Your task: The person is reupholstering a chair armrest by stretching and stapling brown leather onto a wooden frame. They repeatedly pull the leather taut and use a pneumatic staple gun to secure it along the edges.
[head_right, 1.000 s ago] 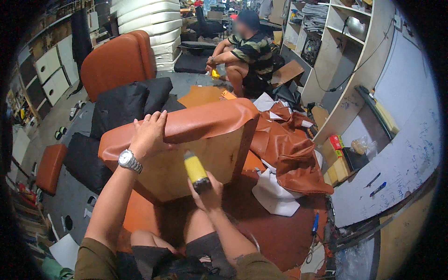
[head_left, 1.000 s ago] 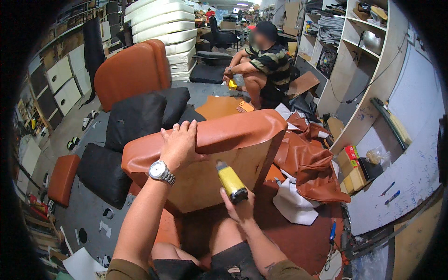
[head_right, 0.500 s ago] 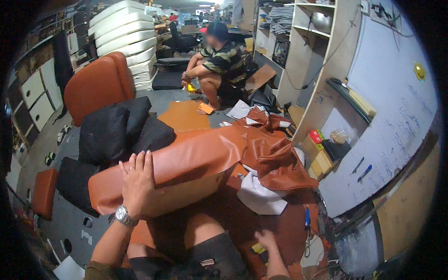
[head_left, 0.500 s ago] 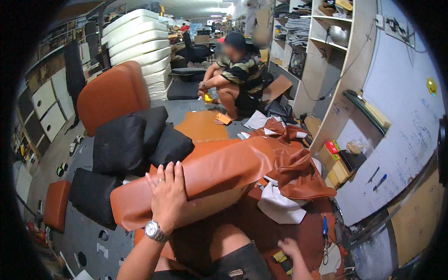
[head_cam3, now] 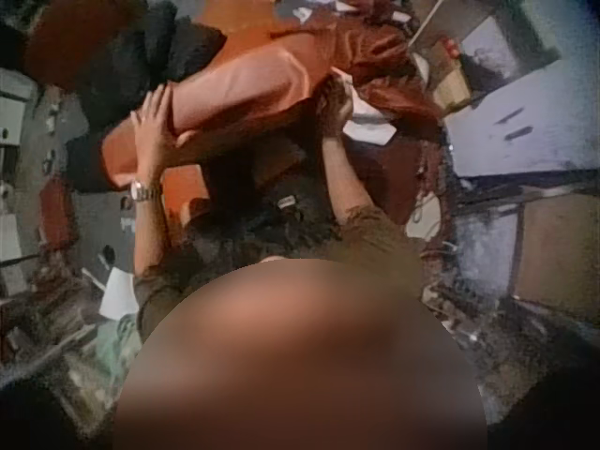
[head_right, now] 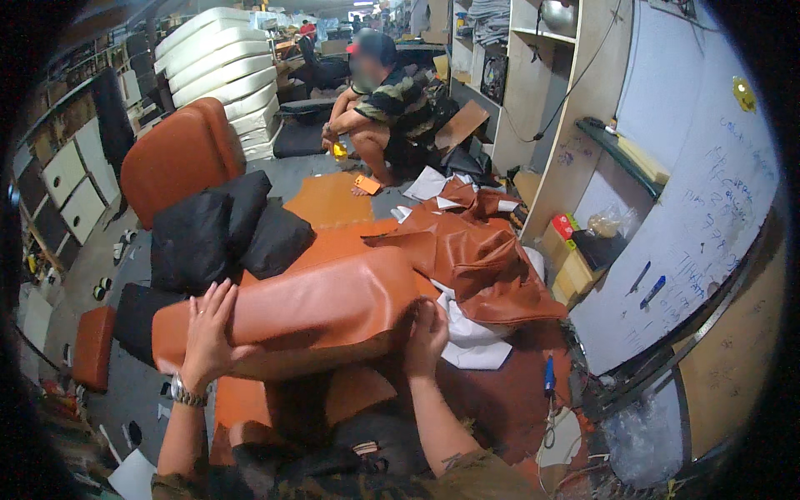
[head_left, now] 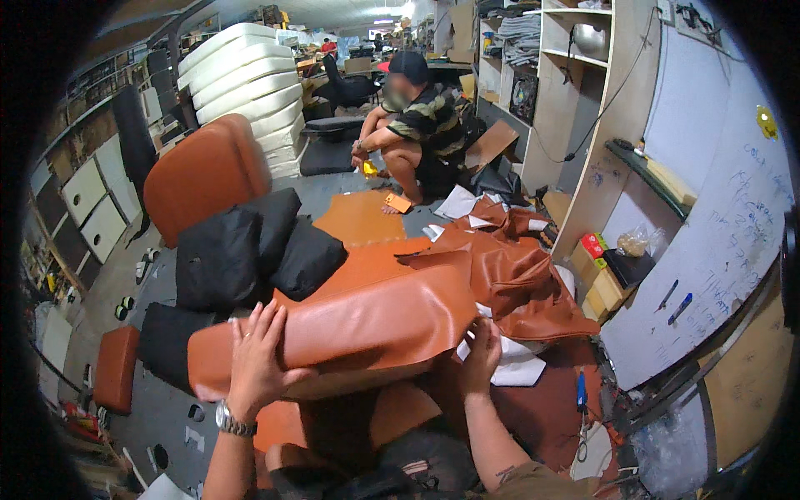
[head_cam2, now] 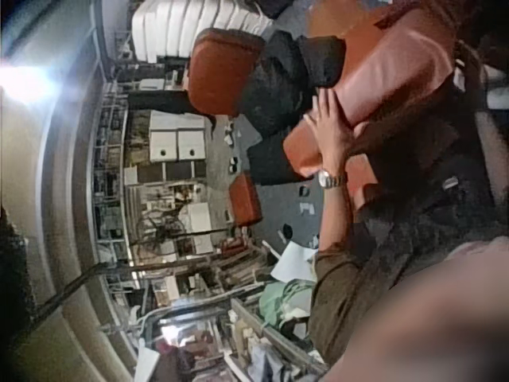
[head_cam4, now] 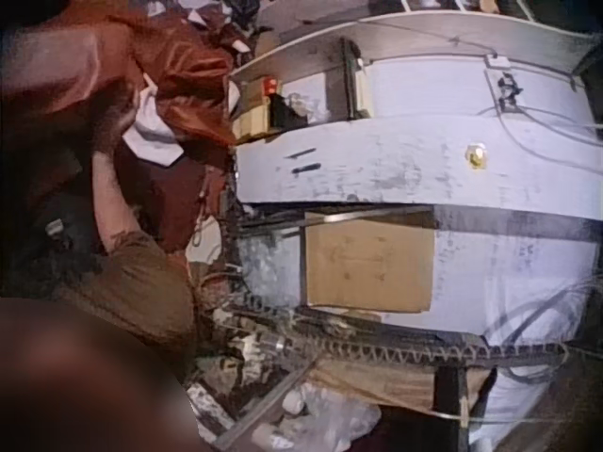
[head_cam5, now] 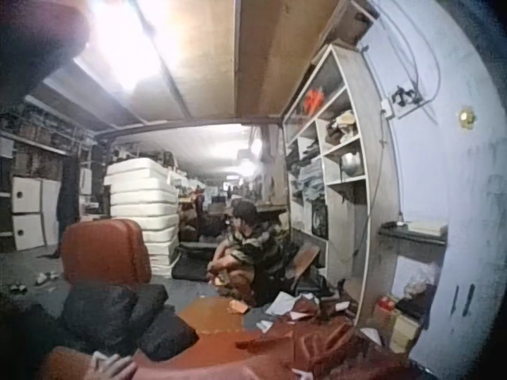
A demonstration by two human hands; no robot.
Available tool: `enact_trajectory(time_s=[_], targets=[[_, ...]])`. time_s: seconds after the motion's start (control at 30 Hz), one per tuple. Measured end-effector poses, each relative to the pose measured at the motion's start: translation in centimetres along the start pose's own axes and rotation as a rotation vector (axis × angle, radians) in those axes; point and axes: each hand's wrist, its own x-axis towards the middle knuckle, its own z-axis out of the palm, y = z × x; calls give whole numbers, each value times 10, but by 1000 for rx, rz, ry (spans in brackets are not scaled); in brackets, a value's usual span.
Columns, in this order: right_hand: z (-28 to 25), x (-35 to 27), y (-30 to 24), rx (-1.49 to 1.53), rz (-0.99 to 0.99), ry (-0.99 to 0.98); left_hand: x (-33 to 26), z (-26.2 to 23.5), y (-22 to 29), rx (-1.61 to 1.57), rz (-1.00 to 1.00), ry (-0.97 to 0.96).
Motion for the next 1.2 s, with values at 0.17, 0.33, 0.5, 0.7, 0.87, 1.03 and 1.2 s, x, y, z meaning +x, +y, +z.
enact_trajectory(time_s=[0.17,0.33,0.5,0.7,0.87,1.03,1.2], targets=[[19,-66,-21,-214,-227,89,24,33,103,-93,160,31],[27,-77,-75,-103,131,-158,20,54,152,111,187,190],[35,-76,-91,-165,10,-234,10,59,149,8,156,252],[25,-79,-74,-165,40,-373,8,60,148,74,180,242],[14,-81,-66,-100,-28,-361,7,64,143,18,212,220],[10,-87,-55,-35,-34,-356,1,60,150,93,246,236],[5,-89,-40,-98,-20,-364,29,0,175,-56,213,-60]])
